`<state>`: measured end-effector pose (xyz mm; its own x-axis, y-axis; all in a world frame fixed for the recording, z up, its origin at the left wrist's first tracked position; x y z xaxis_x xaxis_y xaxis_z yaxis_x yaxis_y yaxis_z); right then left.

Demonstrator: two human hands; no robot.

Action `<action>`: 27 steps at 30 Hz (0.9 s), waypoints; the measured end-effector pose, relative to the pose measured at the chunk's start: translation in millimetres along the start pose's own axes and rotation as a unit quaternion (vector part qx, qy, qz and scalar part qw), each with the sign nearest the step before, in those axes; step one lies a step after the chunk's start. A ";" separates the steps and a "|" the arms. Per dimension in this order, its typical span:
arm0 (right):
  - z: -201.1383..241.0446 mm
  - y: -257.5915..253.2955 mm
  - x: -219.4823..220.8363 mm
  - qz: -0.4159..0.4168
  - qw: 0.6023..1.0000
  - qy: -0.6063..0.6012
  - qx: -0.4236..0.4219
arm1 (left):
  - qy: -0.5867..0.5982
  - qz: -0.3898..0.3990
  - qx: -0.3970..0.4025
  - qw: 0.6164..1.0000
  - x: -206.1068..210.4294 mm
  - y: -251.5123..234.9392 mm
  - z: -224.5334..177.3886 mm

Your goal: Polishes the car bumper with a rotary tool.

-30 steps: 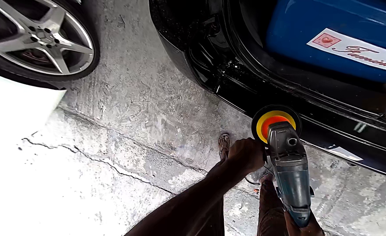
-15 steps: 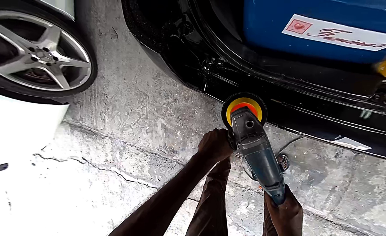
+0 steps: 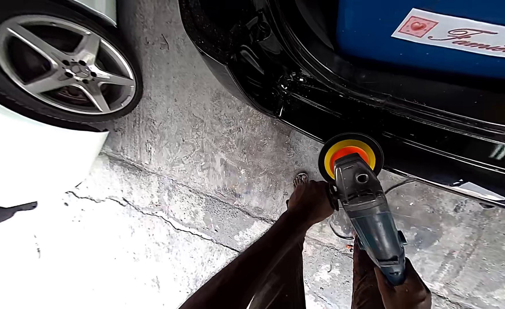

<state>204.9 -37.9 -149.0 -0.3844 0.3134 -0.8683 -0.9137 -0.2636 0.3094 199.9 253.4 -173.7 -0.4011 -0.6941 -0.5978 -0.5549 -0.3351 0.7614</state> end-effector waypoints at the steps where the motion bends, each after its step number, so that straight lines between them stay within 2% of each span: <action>1: 16.3 -4.8 7.1 -0.001 1.000 0.000 -0.023 | 0.015 -0.019 -0.020 1.000 -10.3 -0.3 19.9; 4: 58.5 -18.8 24.4 -0.032 0.996 0.025 -0.082 | 0.028 -0.079 -0.042 0.996 -37.9 -7.4 69.9; 7: 72.5 -21.2 30.5 -0.042 0.995 0.014 -0.086 | 0.025 -0.097 -0.040 0.994 -51.2 -13.9 83.7; 11: 45.0 -14.2 14.4 -0.014 0.999 0.007 -0.051 | 0.023 -0.038 -0.037 0.998 -37.6 -10.0 47.1; 15: 6.8 -3.5 -4.6 -0.006 1.000 0.017 -0.011 | 0.016 0.013 0.013 1.000 -6.1 -5.0 2.0; 18: -1.5 2.1 -6.0 -0.006 1.000 0.026 -0.007 | 0.012 0.035 0.034 0.999 2.5 -6.1 -8.0; 23: 43.8 -13.0 10.9 0.003 0.999 0.019 -0.037 | 0.038 -0.016 -0.017 0.999 -25.6 -8.0 40.3; 27: 77.2 -22.0 29.0 -0.039 0.995 0.016 -0.095 | 0.030 -0.090 -0.029 0.995 -53.9 -12.9 81.5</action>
Point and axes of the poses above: each hand's wrist, its own y-axis away from the middle knuckle, its own x-axis out of the palm, z = x × y, the point moved 8 cm from there along -y, towards the middle knuckle, and after that the axes turned 8 degrees about -z, right-handed, at the moved point
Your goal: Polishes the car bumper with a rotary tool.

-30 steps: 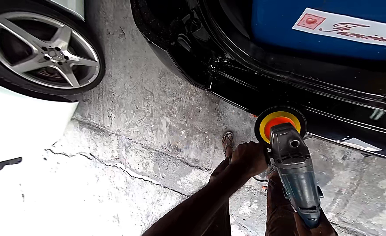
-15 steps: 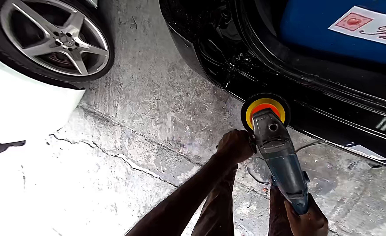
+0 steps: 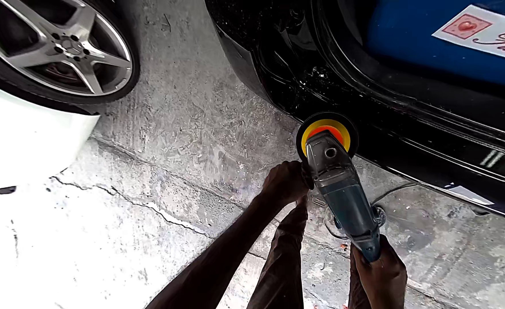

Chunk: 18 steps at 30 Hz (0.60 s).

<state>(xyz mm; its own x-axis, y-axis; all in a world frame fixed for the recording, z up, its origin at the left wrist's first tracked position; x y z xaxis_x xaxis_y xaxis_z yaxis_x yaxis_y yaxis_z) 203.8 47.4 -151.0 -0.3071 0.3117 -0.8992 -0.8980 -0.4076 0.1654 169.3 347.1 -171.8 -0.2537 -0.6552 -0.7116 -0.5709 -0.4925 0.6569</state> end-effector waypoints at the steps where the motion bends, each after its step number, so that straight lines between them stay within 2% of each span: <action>1: 0.8 0.2 2.3 -0.007 1.000 -0.001 -0.003 | -0.007 -0.008 0.001 1.000 -2.5 -1.5 1.7; 5: -21.7 11.4 -2.1 -0.004 1.000 -0.023 0.021 | -0.033 0.030 -0.005 0.999 7.0 1.8 -20.8; 13: -98.3 49.9 -37.8 0.023 0.989 -0.031 0.142 | -0.048 0.145 0.071 0.986 60.7 25.2 -123.7; 15: -101.8 52.8 -40.0 0.029 0.987 -0.027 0.153 | -0.052 0.159 0.079 0.983 67.0 26.3 -129.8; 18: -92.3 47.2 -36.4 0.023 0.990 -0.030 0.136 | -0.041 0.142 0.067 0.987 68.9 24.1 -112.8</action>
Point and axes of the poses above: each hand's wrist, its own y-axis away from the middle knuckle, its own x-axis out of the palm, z = x × y, the point moved 8 cm from there along -y, towards the middle knuckle, and after that the axes turned 8 degrees about -z, right-handed, at the moved point
